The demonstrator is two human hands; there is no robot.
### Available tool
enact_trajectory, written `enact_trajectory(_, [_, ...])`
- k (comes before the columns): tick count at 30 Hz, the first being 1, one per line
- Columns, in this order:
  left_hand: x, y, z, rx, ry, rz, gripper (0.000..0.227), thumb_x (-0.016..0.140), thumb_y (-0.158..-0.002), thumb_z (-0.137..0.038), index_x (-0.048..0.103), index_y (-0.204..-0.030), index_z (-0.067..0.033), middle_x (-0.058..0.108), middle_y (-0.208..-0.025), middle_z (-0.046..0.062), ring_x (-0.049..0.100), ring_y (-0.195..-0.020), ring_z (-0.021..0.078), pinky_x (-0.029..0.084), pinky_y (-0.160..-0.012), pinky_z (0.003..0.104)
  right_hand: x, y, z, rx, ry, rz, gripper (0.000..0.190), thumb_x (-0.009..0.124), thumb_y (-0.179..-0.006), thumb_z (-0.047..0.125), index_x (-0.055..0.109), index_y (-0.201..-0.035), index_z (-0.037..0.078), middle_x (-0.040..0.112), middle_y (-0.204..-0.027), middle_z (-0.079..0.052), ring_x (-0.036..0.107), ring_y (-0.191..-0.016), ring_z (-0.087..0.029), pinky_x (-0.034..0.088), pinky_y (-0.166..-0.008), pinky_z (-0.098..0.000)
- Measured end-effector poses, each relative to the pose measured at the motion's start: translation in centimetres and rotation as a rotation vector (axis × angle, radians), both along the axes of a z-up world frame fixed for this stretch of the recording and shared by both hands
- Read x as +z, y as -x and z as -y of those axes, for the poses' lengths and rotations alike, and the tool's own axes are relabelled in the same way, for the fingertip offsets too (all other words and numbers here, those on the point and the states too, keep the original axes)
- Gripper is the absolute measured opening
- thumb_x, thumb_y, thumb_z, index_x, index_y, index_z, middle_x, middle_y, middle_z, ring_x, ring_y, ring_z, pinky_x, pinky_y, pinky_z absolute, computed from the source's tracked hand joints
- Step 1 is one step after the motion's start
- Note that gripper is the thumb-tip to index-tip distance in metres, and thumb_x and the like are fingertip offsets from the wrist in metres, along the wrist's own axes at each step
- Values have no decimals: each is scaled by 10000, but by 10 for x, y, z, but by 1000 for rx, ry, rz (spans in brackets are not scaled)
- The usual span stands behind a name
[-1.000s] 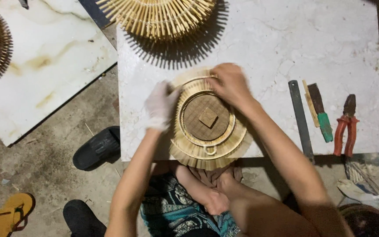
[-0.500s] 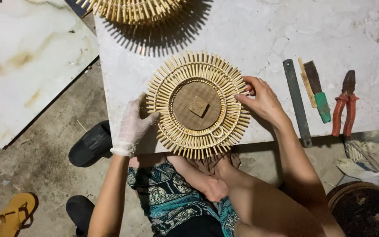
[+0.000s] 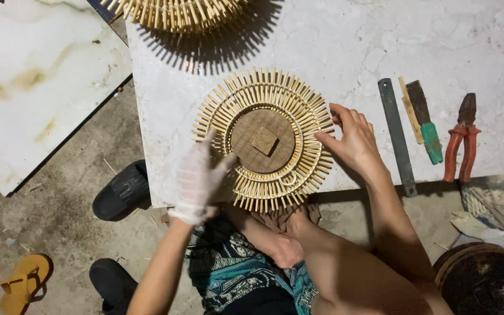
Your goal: The recorder is filing and scraping the edges of a circular bamboo furniture frame.
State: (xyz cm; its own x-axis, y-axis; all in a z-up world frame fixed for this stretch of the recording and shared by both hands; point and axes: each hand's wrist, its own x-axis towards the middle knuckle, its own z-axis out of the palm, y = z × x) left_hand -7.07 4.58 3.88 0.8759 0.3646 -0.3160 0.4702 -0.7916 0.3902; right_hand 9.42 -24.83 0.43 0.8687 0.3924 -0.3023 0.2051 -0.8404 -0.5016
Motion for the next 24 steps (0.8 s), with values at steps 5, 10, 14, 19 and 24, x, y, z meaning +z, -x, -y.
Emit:
enact_trajectory(5, [-15, 11, 1, -102, 103, 85, 889, 765, -891, -445, 346, -1607, -127, 628, -1072, 133, 575, -927, 252, 508, -837, 400, -16, 11, 3, 126, 59, 208, 747, 739, -876, 437, 511, -1487, 73, 589, -1360, -198, 528, -1259, -324, 384, -1074, -525])
enact_trajectory(10, [-7, 8, 6, -215, 59, 34, 1250, 896, -621, -526, 221, -1561, -53, 574, -1083, 240, 550, -953, 363, 469, -836, 489, -9, 1, -38, 252, -135, 200, 541, 653, -976, 327, 570, -1464, 111, 628, -1212, -128, 542, -1158, -246, 397, -1075, -463])
enact_trajectory(14, [-29, 15, 4, -218, 41, 192, 1311, 921, -578, -531, 210, -1574, -61, 582, -1116, 248, 562, -1005, 380, 453, -890, 509, -25, -13, -56, 365, -186, 178, 467, 601, -950, 165, 638, -1415, 134, 625, -1150, -85, 541, -1092, -233, 429, -1015, -441])
enact_trajectory(19, [-37, 22, 10, -172, 41, 190, 1280, 915, -631, -524, 215, -1597, -63, 582, -1198, 268, 564, -1059, 383, 452, -932, 500, -42, -6, -48, 401, -183, 270, 466, 587, -912, 81, 666, -1370, 109, 630, -1126, -76, 553, -1119, -213, 430, -1023, -439])
enact_trajectory(24, [-27, 20, 6, -184, -28, 127, 1216, 886, -689, -538, 240, -1591, -40, 570, -1287, 276, 551, -1167, 389, 440, -1017, 507, -23, 17, -30, 275, -134, 238, 430, 629, -954, 182, 655, -1375, 96, 629, -1131, -105, 541, -1085, -227, 435, -968, -428])
